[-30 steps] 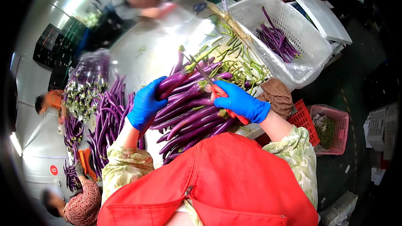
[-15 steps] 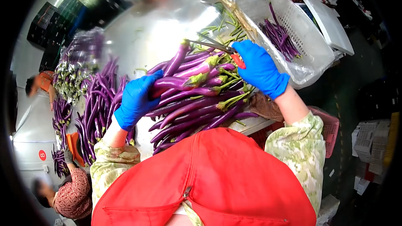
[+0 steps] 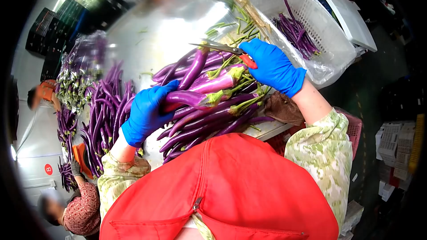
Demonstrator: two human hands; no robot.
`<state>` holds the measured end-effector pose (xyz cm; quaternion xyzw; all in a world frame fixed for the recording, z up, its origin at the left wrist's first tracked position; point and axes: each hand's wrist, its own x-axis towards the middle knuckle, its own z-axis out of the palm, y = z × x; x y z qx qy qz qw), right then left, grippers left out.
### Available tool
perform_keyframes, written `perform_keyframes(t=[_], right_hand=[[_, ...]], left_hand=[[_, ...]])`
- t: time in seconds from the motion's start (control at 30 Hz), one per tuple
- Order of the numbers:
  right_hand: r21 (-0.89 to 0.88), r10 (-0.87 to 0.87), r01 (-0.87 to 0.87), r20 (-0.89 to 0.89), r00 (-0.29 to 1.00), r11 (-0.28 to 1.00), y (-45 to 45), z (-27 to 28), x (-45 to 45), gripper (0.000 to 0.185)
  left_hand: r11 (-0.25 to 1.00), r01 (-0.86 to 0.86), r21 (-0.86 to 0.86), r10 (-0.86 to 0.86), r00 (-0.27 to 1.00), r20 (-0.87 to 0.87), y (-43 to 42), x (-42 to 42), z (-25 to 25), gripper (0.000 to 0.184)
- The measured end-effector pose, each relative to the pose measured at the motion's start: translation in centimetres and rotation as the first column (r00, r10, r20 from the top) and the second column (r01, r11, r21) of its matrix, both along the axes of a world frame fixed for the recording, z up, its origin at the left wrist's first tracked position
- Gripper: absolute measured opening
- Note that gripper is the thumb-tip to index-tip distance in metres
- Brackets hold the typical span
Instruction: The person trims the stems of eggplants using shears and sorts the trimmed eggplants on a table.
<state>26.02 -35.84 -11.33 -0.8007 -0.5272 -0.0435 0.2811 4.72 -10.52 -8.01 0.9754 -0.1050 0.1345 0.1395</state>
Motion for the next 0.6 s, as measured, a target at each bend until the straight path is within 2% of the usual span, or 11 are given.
perform_keyframes(t=[0.13,0.23,0.27,0.33,0.37,0.4,0.43,0.47,0.5,0.57,0.6], right_hand=[[-0.233,-0.093,0.052,-0.167,0.982,0.971,-0.1,-0.2,0.1,0.028],[0.036,-0.089,0.096,-0.164,0.982,0.995,-0.7,-2.5,0.6,0.034],[0.050,-0.121,0.134,-0.203,0.972,0.990,-1.1,-2.7,1.0,0.041],[0.137,-0.161,0.240,-0.429,0.889,0.961,-1.8,-4.3,1.6,0.045],[0.179,-0.154,0.299,-0.556,0.816,0.937,-2.6,-7.7,3.5,0.046],[0.301,-0.037,0.377,-0.738,0.673,0.876,-3.0,-10.1,4.5,0.048],[0.340,0.000,0.371,-0.737,0.676,0.864,-3.0,-10.9,4.8,0.049],[0.241,-0.011,0.378,-0.831,0.556,0.894,-3.1,-9.4,4.1,0.044],[0.219,-0.069,0.425,-0.822,0.565,0.878,-1.8,-8.1,2.3,0.038],[0.105,-0.124,0.361,-0.821,0.557,0.927,-1.8,-7.1,1.3,0.033],[0.130,-0.102,0.352,-0.816,0.570,0.927,-1.4,-7.2,0.9,0.032]], left_hand=[[1.000,-0.020,0.002,0.020,0.999,-0.043,0.0,-0.3,-0.2,0.061],[0.997,-0.036,-0.062,0.031,0.997,-0.067,0.4,-0.5,-0.4,0.062],[0.993,-0.048,-0.104,0.041,0.997,-0.068,0.6,-0.6,-0.4,0.062],[0.972,-0.139,-0.189,0.131,0.990,-0.056,1.7,-1.8,0.6,0.062],[0.949,-0.196,-0.247,0.192,0.981,-0.044,2.1,-2.1,1.0,0.062],[0.890,-0.302,-0.342,0.302,0.952,-0.054,2.9,-2.8,1.6,0.060],[0.808,-0.383,-0.447,0.399,0.915,-0.064,3.9,-3.6,2.0,0.059],[0.665,-0.424,-0.614,0.492,0.868,-0.067,5.4,-3.9,2.1,0.055],[0.503,-0.410,-0.761,0.559,0.826,-0.076,7.3,-4.5,2.2,0.052],[0.362,-0.150,-0.920,0.736,0.651,0.184,11.2,-5.4,2.6,0.039],[0.258,-0.059,-0.964,0.812,0.554,0.184,14.0,-6.5,2.6,0.035]])
